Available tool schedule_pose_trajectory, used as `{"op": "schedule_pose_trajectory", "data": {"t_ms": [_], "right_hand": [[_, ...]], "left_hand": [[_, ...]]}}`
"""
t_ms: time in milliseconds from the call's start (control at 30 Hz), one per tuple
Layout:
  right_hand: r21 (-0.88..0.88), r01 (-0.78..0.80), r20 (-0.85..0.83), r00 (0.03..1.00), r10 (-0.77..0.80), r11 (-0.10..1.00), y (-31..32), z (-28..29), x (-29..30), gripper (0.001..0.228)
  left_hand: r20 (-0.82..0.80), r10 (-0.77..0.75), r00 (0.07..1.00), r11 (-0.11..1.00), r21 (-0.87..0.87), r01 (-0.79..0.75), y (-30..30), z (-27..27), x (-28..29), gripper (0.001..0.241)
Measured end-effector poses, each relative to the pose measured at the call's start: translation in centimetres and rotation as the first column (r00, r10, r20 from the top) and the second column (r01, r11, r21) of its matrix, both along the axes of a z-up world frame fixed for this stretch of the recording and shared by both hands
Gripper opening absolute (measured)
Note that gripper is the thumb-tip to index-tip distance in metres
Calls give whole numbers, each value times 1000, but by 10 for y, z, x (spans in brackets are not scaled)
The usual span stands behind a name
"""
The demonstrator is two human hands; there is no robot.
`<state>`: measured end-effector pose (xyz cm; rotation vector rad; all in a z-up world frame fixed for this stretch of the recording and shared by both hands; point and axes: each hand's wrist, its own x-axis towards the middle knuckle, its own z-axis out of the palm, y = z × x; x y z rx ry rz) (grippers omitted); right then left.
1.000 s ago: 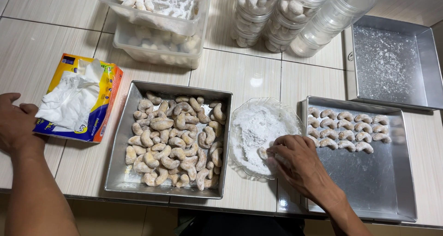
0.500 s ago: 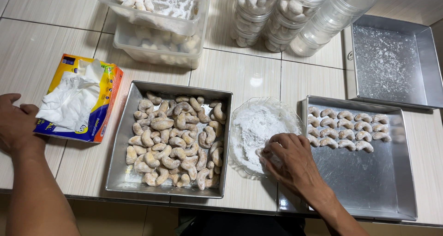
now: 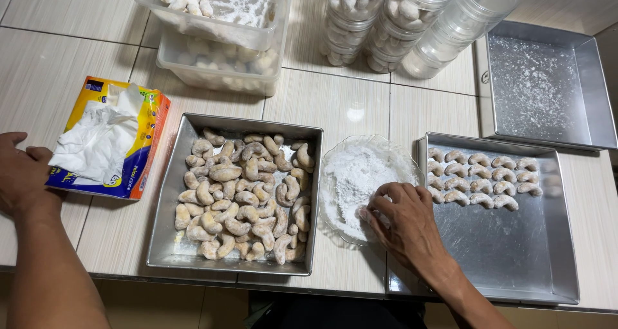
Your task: Coating crescent-shaped cookies with powdered sugar and arranging them on a baking tray
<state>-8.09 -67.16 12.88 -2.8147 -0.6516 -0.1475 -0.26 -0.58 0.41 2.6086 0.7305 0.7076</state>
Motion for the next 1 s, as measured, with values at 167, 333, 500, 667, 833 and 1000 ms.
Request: {"op": "schedule_pose_trajectory", "data": {"t_ms": [167, 333, 500, 667, 833, 1000], "right_hand": [[-2, -55, -110, 992, 54, 999, -13, 7, -1, 20], [-25, -106, -124, 987, 102, 994, -24, -3, -3, 35], [-21, -156, -144, 978, 151, 988, -23, -2, -3, 24], [46, -122, -137, 982, 127, 992, -15, 12, -4, 18], [92, -105, -138, 984, 117, 990, -13, 12, -4, 18], [59, -66, -131, 989, 74, 996, -23, 2, -4, 35]], "left_hand": [[3, -22, 1000, 995, 97, 21, 9, -7, 2, 35], [32, -65, 997, 992, 113, 61, 23, -22, 5, 37], [8, -36, 999, 994, 103, 35, 16, -13, 4, 38], [-12, -13, 1000, 997, 79, 14, 2, 1, 1, 36], [12, -10, 1000, 999, 33, 9, 5, -3, 1, 35], [2, -1, 1000, 1000, 28, 1, 9, -8, 4, 36]]}}
